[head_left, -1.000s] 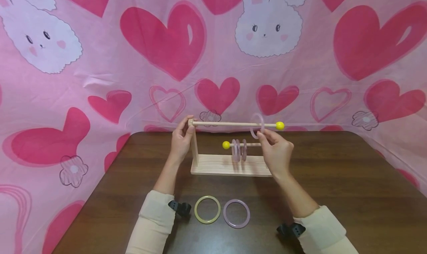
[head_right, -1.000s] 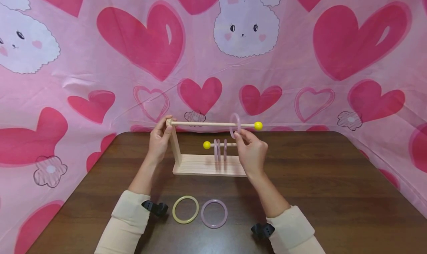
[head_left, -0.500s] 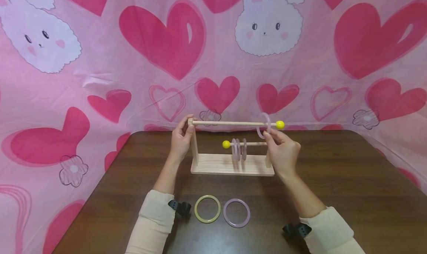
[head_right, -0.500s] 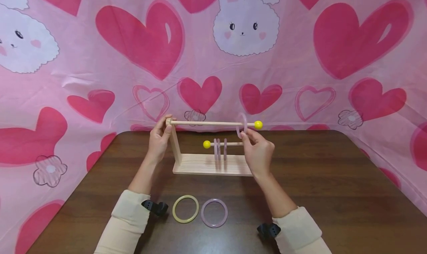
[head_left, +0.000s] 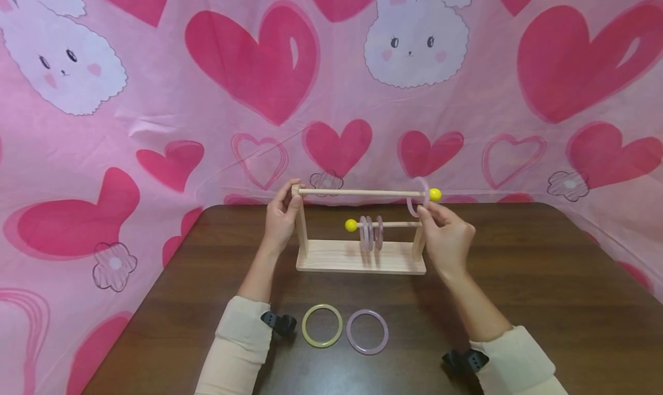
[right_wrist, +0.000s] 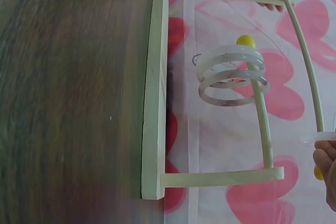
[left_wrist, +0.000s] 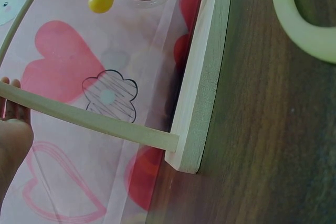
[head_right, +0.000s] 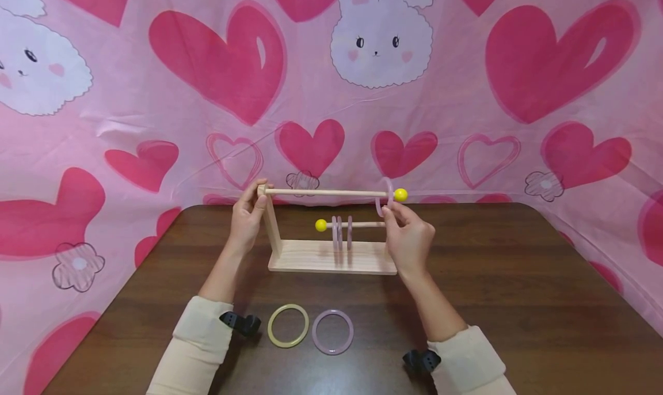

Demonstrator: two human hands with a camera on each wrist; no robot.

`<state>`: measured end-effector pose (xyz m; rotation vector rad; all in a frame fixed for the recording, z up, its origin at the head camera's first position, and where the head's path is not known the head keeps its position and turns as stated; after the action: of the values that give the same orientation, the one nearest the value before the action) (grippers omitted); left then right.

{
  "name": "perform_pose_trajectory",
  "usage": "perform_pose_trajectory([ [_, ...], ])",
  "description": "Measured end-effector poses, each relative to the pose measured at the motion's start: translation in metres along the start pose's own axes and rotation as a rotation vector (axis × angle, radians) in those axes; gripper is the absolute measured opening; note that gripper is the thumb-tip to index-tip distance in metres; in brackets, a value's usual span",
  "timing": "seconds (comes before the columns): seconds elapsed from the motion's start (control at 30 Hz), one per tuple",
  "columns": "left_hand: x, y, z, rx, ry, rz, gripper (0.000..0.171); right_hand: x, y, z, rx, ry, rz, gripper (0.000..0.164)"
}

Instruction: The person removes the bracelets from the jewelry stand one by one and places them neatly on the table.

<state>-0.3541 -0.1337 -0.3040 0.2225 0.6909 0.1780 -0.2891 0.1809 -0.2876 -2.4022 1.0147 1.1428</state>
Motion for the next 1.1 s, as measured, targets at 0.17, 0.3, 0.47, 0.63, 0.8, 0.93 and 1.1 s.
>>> perform_pose_trajectory([
  [0.17,0.0,0.0,0.0,0.006,-0.001,-0.007,0.037,-0.001,-0.003,0.005,-0.014,0.033,0.005,0.013],
  [0.3,0.001,0.001,0.001,0.011,0.006,-0.014,0.038,-0.002,-0.007,0.009,0.012,0.052,0.021,0.013],
  [0.47,0.001,0.001,0.0,0.013,0.013,-0.011,0.037,-0.005,-0.012,0.011,0.051,0.047,0.04,0.014],
  [0.63,0.001,0.001,0.0,0.011,0.015,-0.008,0.035,-0.009,-0.016,0.013,0.061,0.067,0.049,0.016],
  [0.8,0.001,0.001,0.001,0.013,0.024,-0.011,0.034,-0.012,-0.023,0.016,0.063,0.106,0.082,0.017],
  [0.93,0.001,0.001,0.002,0.006,0.034,-0.017,0.038,-0.014,-0.029,0.019,0.042,0.131,0.11,0.02],
  [1.1,0.001,0.0,0.001,-0.003,0.042,-0.014,0.043,-0.018,-0.035,0.022,0.063,0.148,0.139,0.022],
])
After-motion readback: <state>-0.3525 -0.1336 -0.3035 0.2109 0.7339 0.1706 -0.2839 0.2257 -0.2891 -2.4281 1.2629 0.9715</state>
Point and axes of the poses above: each hand's wrist, its own x-axis away from the middle knuckle, its own y-axis out of the palm, z = x × y, the point moved 7 cm from there along -x, towards the middle knuckle, and after that the axes turned 10 degrees about z, right-handed, at the moved point
